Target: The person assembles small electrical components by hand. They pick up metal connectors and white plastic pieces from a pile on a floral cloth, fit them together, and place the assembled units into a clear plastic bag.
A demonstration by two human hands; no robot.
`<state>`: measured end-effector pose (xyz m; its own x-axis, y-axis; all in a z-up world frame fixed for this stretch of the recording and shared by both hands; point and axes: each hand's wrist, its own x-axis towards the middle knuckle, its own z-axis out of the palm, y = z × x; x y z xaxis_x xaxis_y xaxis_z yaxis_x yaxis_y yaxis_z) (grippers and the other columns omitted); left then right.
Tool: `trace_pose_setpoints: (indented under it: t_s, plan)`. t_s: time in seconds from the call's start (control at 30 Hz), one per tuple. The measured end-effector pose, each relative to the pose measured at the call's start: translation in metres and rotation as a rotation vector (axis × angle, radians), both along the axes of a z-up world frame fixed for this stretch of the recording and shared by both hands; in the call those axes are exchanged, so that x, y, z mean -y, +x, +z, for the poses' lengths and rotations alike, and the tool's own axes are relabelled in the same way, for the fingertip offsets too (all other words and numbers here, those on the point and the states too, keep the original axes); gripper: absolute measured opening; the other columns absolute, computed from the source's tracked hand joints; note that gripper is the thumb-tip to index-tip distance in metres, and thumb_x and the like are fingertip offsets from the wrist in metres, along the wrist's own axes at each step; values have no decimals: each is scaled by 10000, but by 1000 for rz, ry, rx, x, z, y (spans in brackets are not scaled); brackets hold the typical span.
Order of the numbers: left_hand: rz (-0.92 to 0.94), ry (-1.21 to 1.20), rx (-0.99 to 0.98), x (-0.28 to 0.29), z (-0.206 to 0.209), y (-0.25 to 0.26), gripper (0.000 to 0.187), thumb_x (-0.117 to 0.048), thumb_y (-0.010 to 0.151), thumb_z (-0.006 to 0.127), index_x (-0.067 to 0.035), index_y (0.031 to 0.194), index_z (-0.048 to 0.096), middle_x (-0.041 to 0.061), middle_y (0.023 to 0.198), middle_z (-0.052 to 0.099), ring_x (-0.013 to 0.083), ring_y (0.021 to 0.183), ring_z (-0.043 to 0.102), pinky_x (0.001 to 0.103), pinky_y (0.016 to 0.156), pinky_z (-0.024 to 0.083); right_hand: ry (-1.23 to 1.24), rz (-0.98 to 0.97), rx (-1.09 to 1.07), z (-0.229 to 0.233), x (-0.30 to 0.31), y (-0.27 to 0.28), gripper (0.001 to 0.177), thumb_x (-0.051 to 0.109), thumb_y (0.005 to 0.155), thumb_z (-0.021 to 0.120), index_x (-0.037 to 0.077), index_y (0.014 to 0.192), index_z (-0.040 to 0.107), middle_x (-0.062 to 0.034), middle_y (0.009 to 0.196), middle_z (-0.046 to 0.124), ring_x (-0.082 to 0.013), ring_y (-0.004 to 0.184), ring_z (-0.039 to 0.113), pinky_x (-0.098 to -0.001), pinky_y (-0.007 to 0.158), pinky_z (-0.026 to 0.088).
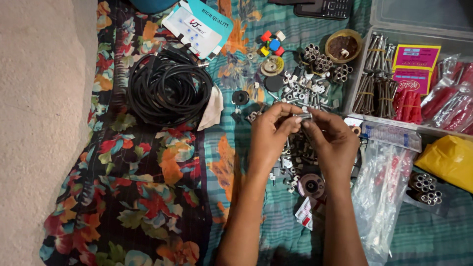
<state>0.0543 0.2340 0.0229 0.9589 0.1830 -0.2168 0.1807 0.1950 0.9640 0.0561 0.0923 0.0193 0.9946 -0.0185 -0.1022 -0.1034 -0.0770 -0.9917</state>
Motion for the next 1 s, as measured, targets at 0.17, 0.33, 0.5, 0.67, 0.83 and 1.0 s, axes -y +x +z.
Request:
trace_pose_setpoints:
  t_s: [0.17,0.33,0.5,0.67,0.83,1.0]
  plan:
    - [-21,196,60,-2,15,-1,103,18,922,699,-5,1022,712,56,975,787,99,906,750,258,816,580,59,-6,-100,5,1,1,353,-23,949,732,20,1298,702,1,1018,713,-56,865,619,-195,736,486]
    - [-19,276,101,-1,27,-3,115,25,917,699,8,1030,707,72,976,756,126,866,745,276,774,574,146,39,-88,1,6,3,304,-18,977,701,-1,1281,705,-19,1038,720,-70,925,676,-217,846,567]
    - [-39,122,47,2,24,-1,96,12,954,668,16,1048,690,71,959,741,104,817,743,258,732,622,168,15,-108,2,6,3,291,-25,966,700,-21,1256,709,-60,1071,747,-100,939,703,-233,858,581]
    - [-35,172,31,2,23,-1,96,9,955,680,41,1044,693,85,934,754,117,795,747,263,707,620,179,5,-89,8,5,5,285,-45,932,719,-30,1217,722,-76,1101,756,-117,964,724,-242,878,601]
    - [-51,113,-6,0,24,-1,126,2,948,680,36,1064,718,85,947,772,116,820,754,262,737,646,116,6,-105,12,4,5,331,-45,911,742,-3,1239,736,-41,1046,735,-99,922,704,-225,840,599]
    - [-45,79,-5,-1,16,-2,135,5,942,693,38,1069,726,98,923,782,118,818,762,256,767,643,161,54,-98,9,6,6,333,-30,944,715,22,1274,725,-20,986,708,-81,878,678,-197,813,576]
